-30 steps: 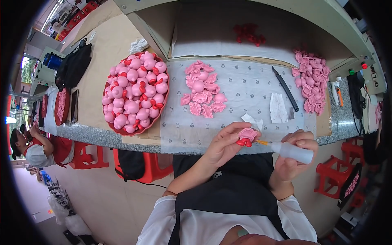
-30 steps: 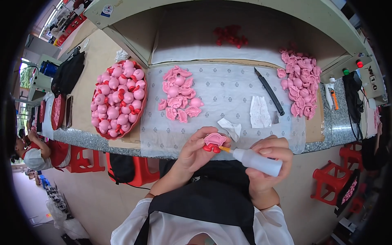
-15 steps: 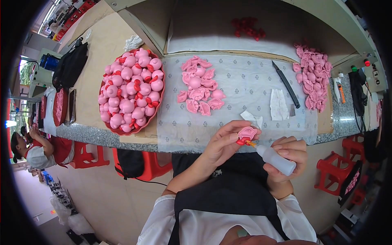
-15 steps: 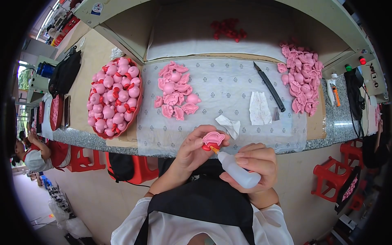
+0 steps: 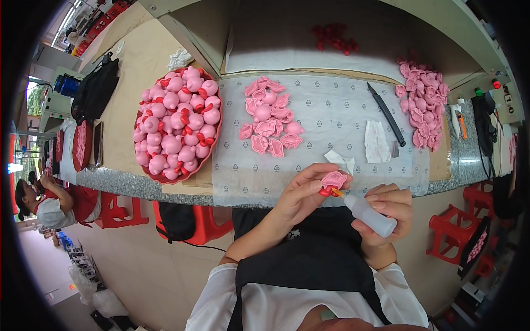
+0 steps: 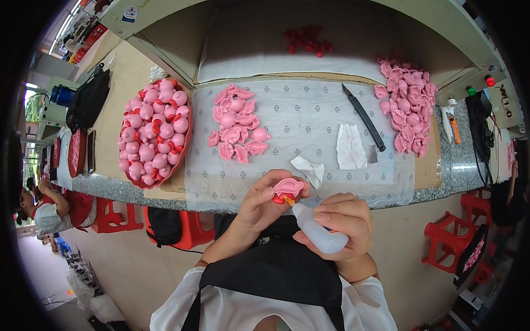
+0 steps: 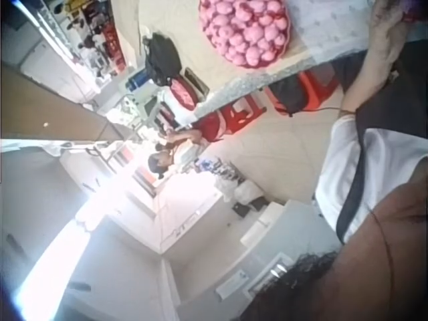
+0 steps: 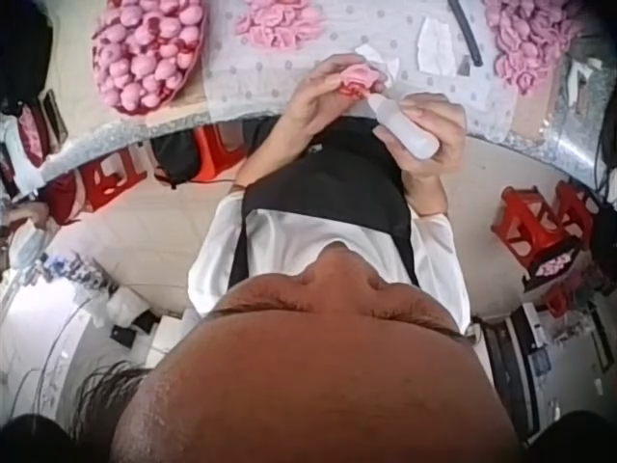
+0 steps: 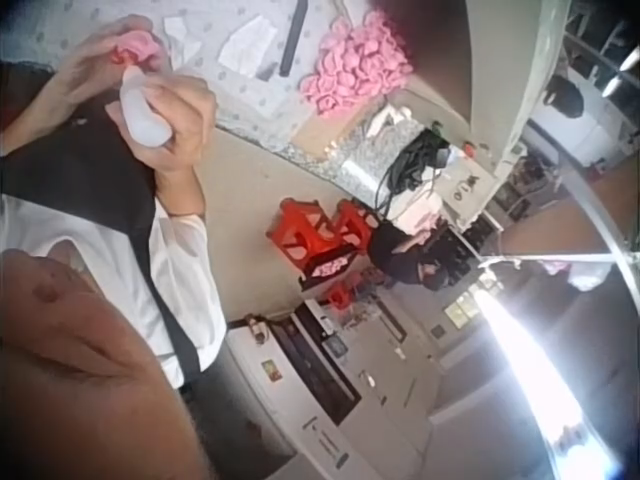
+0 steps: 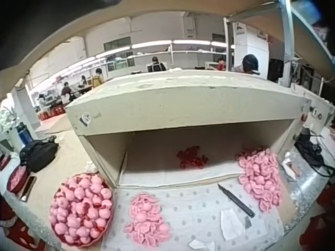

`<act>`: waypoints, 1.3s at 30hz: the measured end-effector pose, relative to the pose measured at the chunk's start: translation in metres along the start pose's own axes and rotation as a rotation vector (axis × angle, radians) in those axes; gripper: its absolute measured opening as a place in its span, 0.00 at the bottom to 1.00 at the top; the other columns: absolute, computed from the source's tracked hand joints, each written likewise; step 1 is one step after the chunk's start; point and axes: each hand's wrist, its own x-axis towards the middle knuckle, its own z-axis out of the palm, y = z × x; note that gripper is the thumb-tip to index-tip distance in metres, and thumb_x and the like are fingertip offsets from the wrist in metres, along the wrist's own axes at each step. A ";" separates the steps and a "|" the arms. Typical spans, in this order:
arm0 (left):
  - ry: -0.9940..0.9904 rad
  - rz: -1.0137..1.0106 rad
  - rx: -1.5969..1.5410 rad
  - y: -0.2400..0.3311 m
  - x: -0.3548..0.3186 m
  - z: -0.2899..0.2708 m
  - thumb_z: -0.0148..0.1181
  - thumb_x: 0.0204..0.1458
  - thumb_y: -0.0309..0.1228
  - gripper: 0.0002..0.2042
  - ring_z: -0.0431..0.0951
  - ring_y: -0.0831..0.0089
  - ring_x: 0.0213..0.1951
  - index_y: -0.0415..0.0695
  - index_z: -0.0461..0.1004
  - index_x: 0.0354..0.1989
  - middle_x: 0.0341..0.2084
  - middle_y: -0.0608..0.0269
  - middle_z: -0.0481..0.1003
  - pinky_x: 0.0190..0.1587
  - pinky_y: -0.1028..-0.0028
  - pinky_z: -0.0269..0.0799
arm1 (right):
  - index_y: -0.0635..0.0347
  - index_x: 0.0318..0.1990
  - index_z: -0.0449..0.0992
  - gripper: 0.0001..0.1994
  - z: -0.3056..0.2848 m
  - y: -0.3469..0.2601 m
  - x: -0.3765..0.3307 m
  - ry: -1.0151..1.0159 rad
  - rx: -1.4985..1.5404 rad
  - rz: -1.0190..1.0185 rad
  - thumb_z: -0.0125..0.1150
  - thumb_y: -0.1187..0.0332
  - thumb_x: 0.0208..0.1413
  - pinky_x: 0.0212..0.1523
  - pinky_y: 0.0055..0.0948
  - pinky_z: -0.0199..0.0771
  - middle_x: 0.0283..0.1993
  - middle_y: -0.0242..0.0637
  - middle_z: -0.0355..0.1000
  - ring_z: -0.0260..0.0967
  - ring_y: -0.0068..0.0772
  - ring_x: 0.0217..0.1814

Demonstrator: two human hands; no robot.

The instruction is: Applying glue to pink toy components and assembling them into finished figures at a workbench.

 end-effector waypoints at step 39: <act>-0.040 -0.024 -0.079 -0.003 -0.002 -0.003 0.47 0.49 0.32 0.20 0.62 0.61 0.50 0.38 0.58 0.51 0.45 0.48 0.64 0.53 0.64 0.53 | 0.59 0.35 0.66 0.25 0.000 0.000 -0.002 -0.048 0.027 -0.009 0.72 0.72 0.25 0.26 0.25 0.67 0.33 0.36 0.63 0.65 0.31 0.28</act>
